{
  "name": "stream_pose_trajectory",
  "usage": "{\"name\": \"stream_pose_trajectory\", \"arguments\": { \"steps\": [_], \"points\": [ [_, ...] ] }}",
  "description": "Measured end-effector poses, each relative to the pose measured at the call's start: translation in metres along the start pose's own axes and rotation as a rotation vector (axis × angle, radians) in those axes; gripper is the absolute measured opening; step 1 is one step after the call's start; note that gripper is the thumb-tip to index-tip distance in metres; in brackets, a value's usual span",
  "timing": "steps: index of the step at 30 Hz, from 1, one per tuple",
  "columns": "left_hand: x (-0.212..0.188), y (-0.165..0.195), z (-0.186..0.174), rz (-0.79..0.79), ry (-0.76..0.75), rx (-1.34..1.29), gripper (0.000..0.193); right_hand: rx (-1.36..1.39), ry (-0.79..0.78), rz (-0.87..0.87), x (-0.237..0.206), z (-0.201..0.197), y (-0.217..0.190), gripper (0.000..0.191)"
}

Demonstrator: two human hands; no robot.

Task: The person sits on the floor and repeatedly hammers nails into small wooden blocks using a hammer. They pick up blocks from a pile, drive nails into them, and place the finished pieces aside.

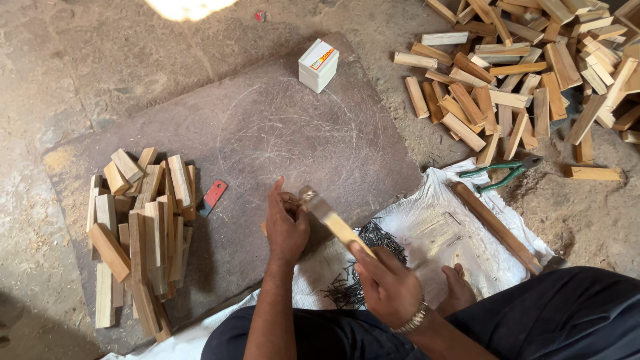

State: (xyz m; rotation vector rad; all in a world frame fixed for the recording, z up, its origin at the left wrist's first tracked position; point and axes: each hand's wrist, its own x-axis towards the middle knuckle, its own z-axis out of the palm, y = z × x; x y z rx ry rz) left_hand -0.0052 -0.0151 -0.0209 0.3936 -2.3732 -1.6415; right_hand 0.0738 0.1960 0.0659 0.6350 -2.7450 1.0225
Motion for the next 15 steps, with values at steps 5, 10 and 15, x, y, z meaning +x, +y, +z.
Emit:
{"name": "stream_pose_trajectory", "arguments": {
  "steps": [5,10,15],
  "points": [
    [-0.001,-0.009,0.004,0.033,0.012,0.022,0.079,-0.125,-0.289,0.294,0.009,0.008,0.006,0.066],
    [0.003,-0.009,0.004,0.055,-0.003,-0.112,0.065,0.054,-0.229,0.477,-0.021,-0.011,0.006,0.073],
    [-0.005,0.007,-0.021,0.224,0.003,0.397,0.063,0.18,-0.203,0.462,-0.048,-0.014,0.033,0.077]
  ]
}}
